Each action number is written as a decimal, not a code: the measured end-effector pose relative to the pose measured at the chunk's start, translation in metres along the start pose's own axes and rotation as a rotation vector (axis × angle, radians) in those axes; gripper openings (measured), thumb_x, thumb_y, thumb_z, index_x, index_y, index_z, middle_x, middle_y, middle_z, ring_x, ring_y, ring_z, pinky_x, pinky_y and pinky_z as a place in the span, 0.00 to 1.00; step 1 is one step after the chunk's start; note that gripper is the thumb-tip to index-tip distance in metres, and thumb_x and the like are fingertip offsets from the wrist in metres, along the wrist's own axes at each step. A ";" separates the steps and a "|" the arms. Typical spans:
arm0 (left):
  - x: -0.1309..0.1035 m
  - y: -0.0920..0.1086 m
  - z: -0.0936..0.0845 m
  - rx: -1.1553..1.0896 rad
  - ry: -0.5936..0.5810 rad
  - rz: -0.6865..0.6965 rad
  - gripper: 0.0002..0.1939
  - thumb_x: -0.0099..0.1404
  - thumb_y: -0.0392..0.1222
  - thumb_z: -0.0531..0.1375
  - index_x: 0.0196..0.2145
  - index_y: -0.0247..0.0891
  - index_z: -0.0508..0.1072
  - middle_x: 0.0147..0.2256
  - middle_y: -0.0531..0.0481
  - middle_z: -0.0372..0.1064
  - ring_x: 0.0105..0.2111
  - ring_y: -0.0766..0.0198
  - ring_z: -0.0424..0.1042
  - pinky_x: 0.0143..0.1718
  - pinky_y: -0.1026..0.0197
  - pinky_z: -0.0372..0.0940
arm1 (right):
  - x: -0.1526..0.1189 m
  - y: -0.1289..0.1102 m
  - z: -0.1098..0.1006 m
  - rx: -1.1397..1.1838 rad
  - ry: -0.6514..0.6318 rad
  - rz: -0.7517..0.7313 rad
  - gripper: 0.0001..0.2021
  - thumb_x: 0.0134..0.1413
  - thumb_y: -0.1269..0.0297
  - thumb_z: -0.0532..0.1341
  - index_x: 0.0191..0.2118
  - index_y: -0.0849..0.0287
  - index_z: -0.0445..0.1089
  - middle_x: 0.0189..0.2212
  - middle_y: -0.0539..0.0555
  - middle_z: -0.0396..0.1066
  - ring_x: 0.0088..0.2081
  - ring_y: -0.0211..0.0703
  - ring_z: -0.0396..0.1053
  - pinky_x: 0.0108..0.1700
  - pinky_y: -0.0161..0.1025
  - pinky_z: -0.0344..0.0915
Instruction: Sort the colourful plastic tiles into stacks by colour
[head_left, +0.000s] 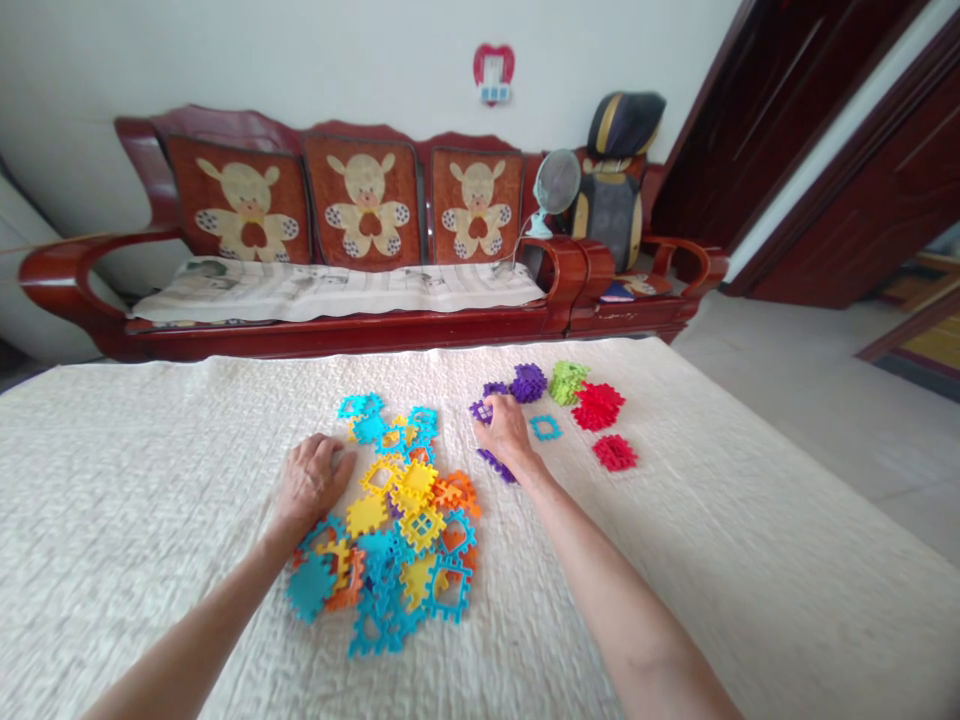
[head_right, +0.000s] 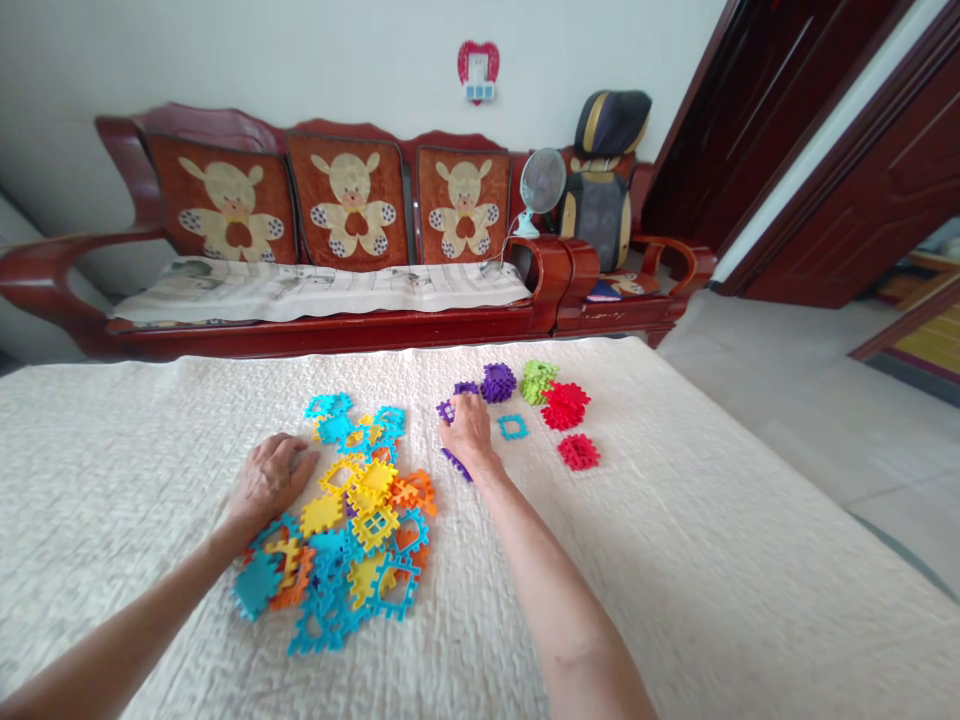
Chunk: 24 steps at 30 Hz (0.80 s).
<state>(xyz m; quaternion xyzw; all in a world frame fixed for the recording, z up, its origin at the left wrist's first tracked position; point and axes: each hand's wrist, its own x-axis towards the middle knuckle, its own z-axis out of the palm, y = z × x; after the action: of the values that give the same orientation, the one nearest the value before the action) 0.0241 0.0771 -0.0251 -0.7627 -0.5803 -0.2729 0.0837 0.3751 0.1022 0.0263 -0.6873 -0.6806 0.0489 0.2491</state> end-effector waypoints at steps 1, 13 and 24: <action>0.000 0.000 0.000 0.000 0.001 -0.002 0.13 0.68 0.52 0.53 0.39 0.41 0.70 0.42 0.42 0.71 0.46 0.50 0.70 0.49 0.47 0.65 | 0.003 0.001 0.001 -0.009 0.018 -0.010 0.17 0.54 0.67 0.61 0.50 0.62 0.69 0.48 0.61 0.70 0.52 0.50 0.65 0.56 0.43 0.60; 0.001 0.002 -0.003 -0.003 -0.016 0.004 0.11 0.68 0.50 0.53 0.39 0.42 0.69 0.40 0.44 0.71 0.45 0.50 0.70 0.48 0.48 0.65 | 0.031 -0.006 0.007 -0.152 0.073 0.115 0.13 0.60 0.66 0.59 0.49 0.59 0.70 0.49 0.63 0.69 0.51 0.55 0.65 0.51 0.46 0.59; 0.001 0.001 -0.001 0.006 -0.001 -0.003 0.11 0.68 0.52 0.52 0.39 0.44 0.68 0.41 0.44 0.71 0.45 0.50 0.71 0.47 0.47 0.66 | 0.009 -0.019 0.013 -0.162 -0.097 -0.142 0.11 0.64 0.69 0.53 0.43 0.59 0.74 0.41 0.59 0.74 0.44 0.47 0.69 0.48 0.40 0.60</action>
<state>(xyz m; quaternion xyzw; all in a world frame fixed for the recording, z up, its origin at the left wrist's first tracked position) 0.0250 0.0770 -0.0239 -0.7618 -0.5823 -0.2708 0.0852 0.3527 0.1131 0.0248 -0.6520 -0.7406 0.0091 0.1621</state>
